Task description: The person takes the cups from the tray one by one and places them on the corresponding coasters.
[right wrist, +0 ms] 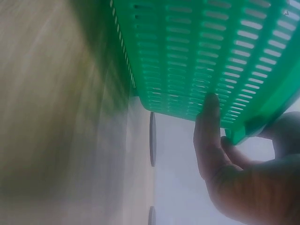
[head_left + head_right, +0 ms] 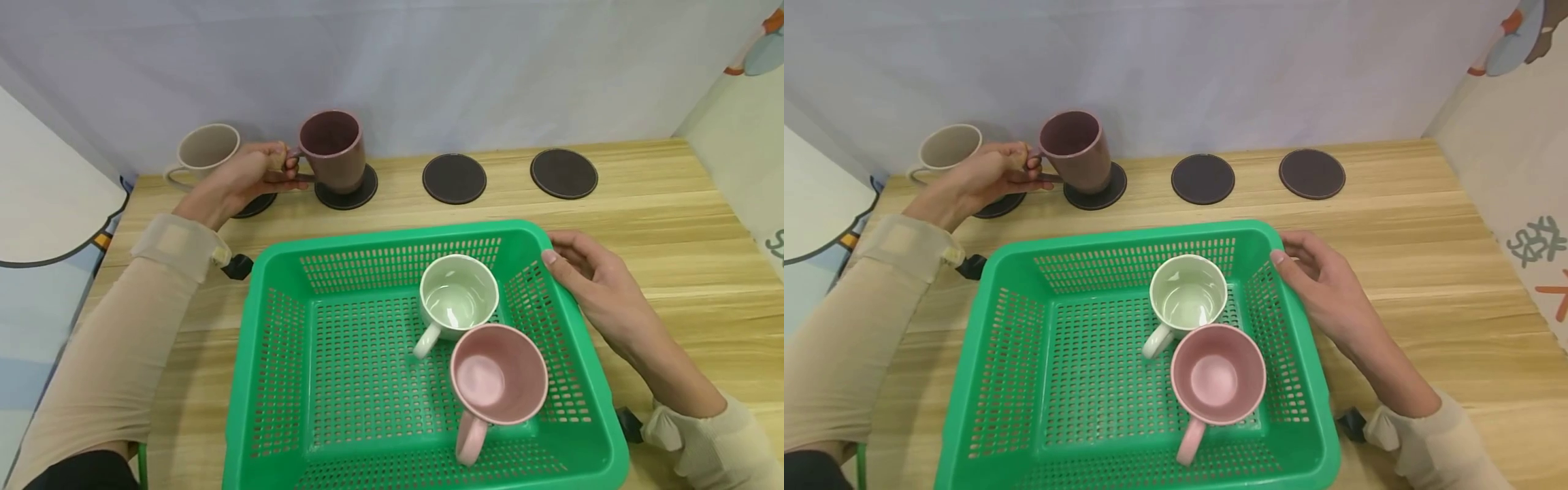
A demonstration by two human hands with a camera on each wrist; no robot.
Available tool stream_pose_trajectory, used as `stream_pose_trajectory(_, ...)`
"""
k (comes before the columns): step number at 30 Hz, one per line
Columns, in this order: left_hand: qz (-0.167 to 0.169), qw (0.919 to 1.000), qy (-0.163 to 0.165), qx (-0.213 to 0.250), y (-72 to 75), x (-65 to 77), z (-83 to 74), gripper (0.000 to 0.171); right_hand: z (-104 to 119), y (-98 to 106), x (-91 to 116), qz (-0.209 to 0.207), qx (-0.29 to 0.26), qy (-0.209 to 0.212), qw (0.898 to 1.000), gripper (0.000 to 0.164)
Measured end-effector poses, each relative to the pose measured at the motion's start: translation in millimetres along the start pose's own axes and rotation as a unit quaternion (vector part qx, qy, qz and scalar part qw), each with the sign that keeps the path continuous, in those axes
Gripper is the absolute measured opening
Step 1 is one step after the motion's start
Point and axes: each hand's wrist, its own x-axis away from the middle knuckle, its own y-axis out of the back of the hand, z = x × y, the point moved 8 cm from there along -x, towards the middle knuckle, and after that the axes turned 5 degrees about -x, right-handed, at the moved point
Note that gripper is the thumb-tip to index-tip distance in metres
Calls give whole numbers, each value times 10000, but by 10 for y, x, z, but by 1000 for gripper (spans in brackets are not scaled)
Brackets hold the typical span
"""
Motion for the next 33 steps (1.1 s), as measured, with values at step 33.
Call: stream_pose_trajectory(33, -254, 9950, 171, -948, 18, 100, 34, 42, 51, -31, 38, 48, 17, -22, 10000, 39)
